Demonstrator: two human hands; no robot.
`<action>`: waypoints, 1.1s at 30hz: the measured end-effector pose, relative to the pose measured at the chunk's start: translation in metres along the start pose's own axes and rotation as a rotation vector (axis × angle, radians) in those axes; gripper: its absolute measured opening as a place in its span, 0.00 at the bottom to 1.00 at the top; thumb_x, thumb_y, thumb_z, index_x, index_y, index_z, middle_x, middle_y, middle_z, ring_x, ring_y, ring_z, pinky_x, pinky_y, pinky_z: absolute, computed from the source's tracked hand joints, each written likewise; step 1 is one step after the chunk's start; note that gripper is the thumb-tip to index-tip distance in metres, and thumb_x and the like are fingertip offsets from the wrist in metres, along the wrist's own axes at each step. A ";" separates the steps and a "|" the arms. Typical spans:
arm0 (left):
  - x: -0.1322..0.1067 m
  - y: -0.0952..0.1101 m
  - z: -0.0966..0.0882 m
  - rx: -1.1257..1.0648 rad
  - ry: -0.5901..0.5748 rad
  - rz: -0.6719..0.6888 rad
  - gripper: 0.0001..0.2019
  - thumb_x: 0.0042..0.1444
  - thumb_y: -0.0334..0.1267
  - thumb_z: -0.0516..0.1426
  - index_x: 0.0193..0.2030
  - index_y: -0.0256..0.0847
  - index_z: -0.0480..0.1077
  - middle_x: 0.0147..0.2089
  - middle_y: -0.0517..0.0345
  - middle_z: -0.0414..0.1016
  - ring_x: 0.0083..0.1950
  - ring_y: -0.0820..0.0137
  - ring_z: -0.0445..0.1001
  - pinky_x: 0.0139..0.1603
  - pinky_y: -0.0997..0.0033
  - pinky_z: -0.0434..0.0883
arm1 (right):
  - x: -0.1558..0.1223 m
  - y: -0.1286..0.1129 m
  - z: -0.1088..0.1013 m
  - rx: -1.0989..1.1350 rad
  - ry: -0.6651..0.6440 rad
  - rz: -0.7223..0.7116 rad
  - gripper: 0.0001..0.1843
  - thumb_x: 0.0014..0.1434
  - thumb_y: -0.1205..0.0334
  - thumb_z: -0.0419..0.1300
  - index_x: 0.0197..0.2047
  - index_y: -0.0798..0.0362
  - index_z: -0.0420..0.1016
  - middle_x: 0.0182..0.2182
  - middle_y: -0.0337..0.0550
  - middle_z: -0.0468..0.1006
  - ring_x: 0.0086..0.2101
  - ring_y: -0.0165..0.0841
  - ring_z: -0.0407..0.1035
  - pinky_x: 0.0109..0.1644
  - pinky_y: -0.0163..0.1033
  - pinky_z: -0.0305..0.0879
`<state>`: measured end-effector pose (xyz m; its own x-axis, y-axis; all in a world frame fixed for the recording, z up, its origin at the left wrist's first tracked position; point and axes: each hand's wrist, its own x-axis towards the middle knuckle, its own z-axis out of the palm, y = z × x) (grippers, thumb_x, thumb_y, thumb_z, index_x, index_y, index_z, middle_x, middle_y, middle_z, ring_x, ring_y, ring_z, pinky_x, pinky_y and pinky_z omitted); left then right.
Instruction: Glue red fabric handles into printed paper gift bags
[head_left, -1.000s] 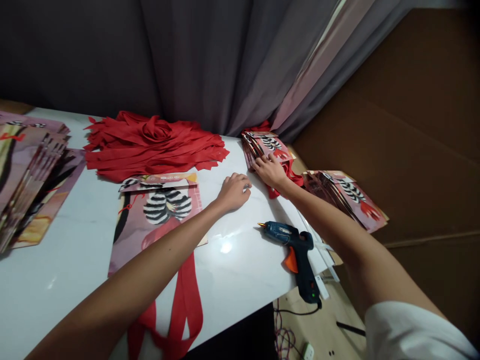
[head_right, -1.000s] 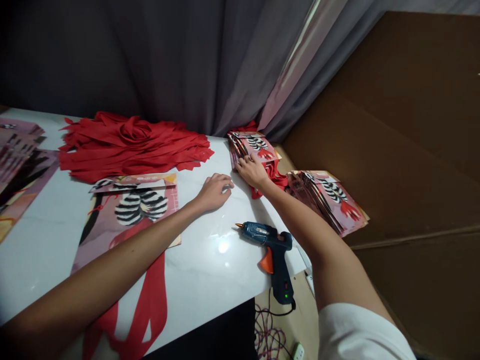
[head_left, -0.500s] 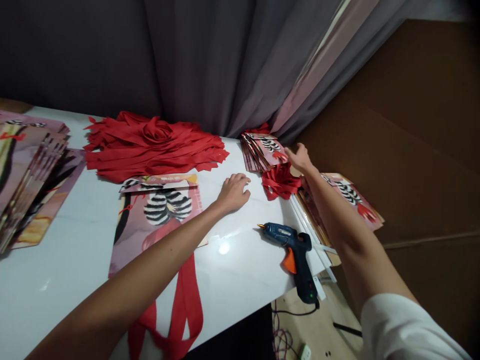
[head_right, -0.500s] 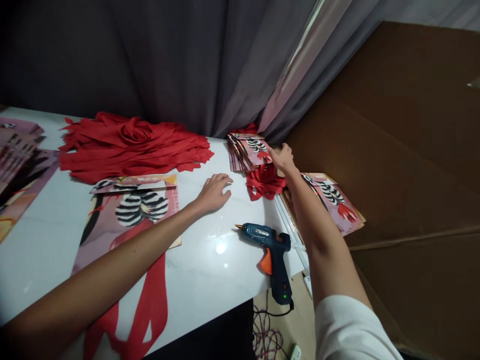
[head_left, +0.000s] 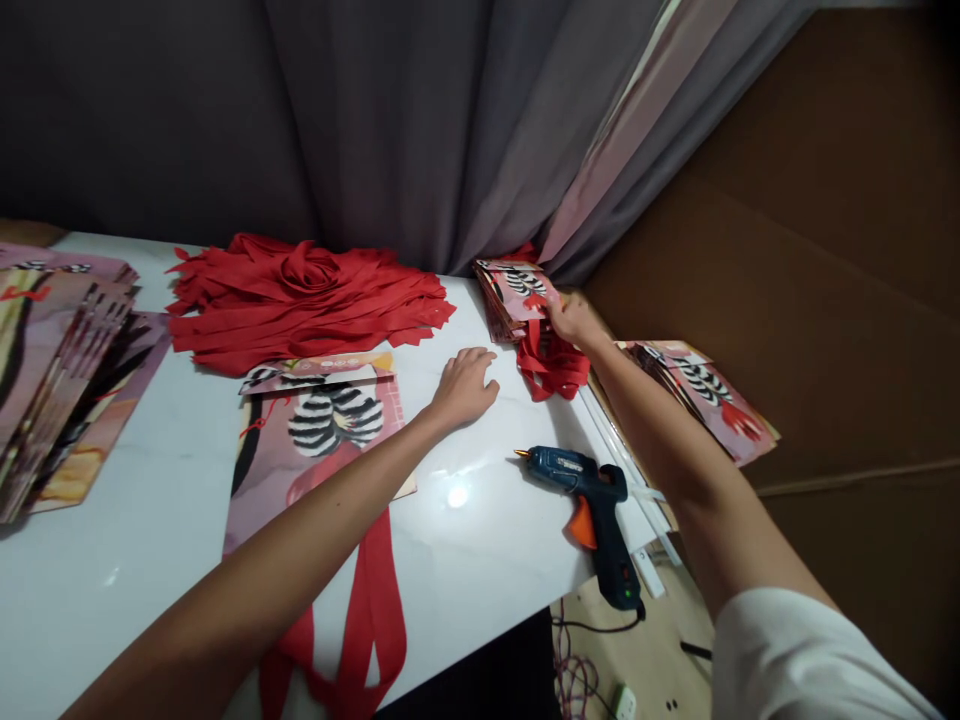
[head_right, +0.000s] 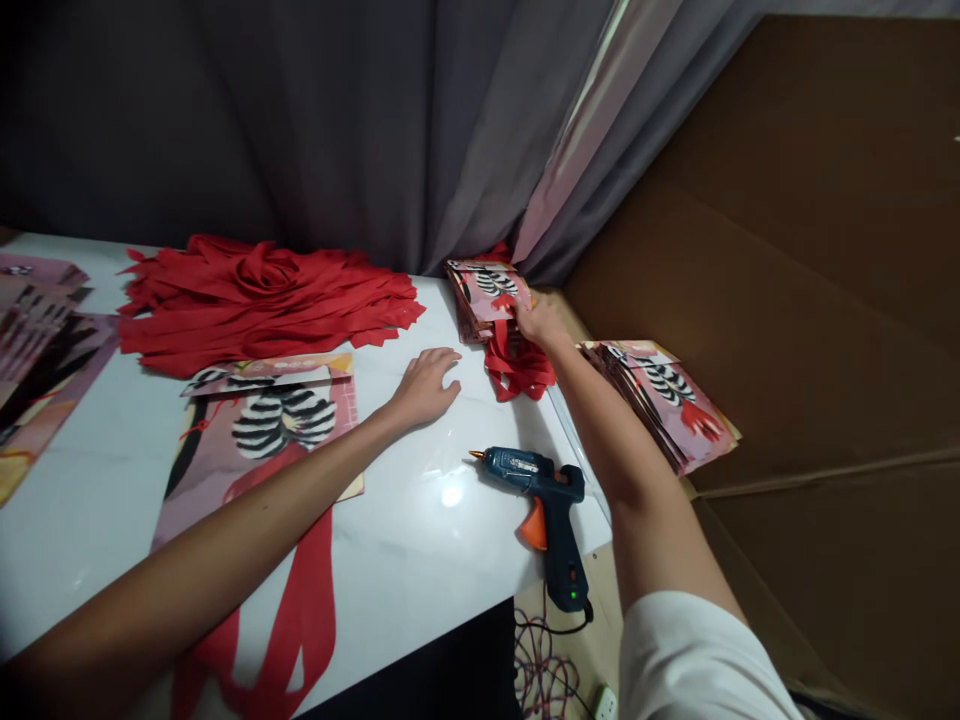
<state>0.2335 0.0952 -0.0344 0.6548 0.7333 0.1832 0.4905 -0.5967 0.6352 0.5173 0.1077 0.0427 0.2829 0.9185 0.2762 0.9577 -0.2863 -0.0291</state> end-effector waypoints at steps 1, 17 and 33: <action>0.000 0.000 0.000 -0.008 0.007 0.000 0.26 0.66 0.35 0.56 0.71 0.43 0.72 0.75 0.45 0.71 0.76 0.49 0.66 0.77 0.45 0.65 | -0.009 -0.003 -0.007 0.012 0.026 0.001 0.40 0.79 0.42 0.43 0.76 0.67 0.66 0.70 0.76 0.72 0.65 0.59 0.71 0.70 0.61 0.66; 0.014 0.033 -0.072 -0.459 0.197 0.063 0.14 0.64 0.34 0.56 0.54 0.41 0.76 0.59 0.49 0.82 0.56 0.62 0.81 0.65 0.56 0.78 | -0.316 -0.062 -0.127 0.042 -0.115 0.173 0.28 0.71 0.29 0.53 0.40 0.43 0.78 0.38 0.52 0.84 0.34 0.50 0.78 0.34 0.48 0.65; -0.139 0.049 -0.189 0.185 -0.057 0.104 0.30 0.63 0.65 0.53 0.60 0.49 0.80 0.60 0.55 0.84 0.60 0.52 0.82 0.69 0.50 0.74 | -0.410 -0.022 -0.038 0.289 0.085 0.403 0.38 0.70 0.38 0.55 0.71 0.58 0.72 0.57 0.65 0.76 0.59 0.61 0.72 0.62 0.62 0.73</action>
<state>0.0576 0.0256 0.1131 0.7363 0.6481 0.1947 0.5123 -0.7218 0.4653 0.3787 -0.2727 -0.0330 0.6398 0.7214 0.2650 0.7516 -0.5154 -0.4117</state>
